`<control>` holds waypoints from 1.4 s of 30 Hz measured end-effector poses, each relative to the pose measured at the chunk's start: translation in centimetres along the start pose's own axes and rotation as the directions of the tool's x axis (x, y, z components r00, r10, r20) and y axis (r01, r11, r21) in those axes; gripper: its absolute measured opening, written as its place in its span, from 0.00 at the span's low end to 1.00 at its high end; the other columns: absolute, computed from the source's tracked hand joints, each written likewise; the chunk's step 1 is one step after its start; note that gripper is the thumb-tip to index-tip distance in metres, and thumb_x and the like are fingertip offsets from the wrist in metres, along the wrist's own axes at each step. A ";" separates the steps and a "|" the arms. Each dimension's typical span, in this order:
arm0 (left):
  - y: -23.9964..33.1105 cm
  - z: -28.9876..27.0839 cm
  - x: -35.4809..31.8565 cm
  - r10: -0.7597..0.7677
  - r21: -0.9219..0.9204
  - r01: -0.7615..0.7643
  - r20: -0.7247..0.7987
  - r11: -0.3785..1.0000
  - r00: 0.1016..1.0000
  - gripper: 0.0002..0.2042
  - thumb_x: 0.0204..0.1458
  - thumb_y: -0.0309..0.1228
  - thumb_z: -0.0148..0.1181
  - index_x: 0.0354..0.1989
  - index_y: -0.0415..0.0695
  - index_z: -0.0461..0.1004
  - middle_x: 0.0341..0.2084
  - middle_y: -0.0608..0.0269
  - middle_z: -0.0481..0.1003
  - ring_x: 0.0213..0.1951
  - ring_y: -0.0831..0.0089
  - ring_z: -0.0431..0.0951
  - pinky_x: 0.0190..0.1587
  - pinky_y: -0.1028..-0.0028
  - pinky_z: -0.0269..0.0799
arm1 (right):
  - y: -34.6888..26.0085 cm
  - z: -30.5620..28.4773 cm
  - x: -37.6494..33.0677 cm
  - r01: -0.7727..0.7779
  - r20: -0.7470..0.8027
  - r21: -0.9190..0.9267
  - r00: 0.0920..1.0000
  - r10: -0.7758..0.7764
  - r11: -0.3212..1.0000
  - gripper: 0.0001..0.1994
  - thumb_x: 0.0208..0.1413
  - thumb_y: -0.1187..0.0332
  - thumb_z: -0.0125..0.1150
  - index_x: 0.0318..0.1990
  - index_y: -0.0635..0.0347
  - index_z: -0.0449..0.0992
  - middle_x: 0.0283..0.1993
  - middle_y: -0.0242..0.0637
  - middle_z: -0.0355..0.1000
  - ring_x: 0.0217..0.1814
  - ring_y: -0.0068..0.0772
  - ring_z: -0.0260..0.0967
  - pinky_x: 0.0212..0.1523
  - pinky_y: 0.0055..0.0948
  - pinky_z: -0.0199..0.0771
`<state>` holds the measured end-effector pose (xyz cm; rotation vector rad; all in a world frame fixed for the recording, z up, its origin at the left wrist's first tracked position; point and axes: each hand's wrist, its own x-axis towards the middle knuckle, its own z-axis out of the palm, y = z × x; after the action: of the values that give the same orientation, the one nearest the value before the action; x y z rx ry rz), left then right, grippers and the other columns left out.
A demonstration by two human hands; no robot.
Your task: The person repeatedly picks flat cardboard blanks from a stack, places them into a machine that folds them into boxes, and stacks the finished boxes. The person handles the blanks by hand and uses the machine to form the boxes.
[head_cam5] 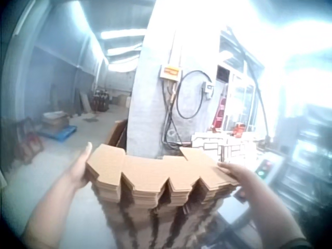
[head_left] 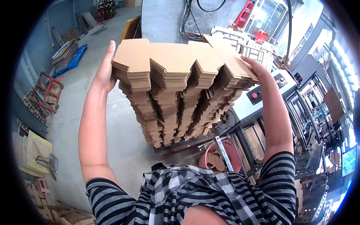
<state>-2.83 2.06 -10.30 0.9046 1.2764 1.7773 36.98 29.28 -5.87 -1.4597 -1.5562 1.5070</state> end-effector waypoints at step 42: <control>2.4 0.8 2.1 0.735 -0.002 -0.736 0.055 0.677 0.675 0.36 0.47 0.24 0.67 0.65 0.35 0.56 0.60 0.53 0.64 0.60 0.66 0.66 0.62 0.69 0.60 | 1.2 -2.0 2.6 0.675 -0.040 0.550 0.609 -0.792 0.492 0.26 0.47 0.63 0.67 0.53 0.66 0.69 0.48 0.39 0.73 0.50 0.36 0.72 0.54 0.38 0.73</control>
<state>-3.54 3.67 -7.60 1.6387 0.9362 2.3207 38.45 32.09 -7.23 -0.2022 -1.4338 1.3701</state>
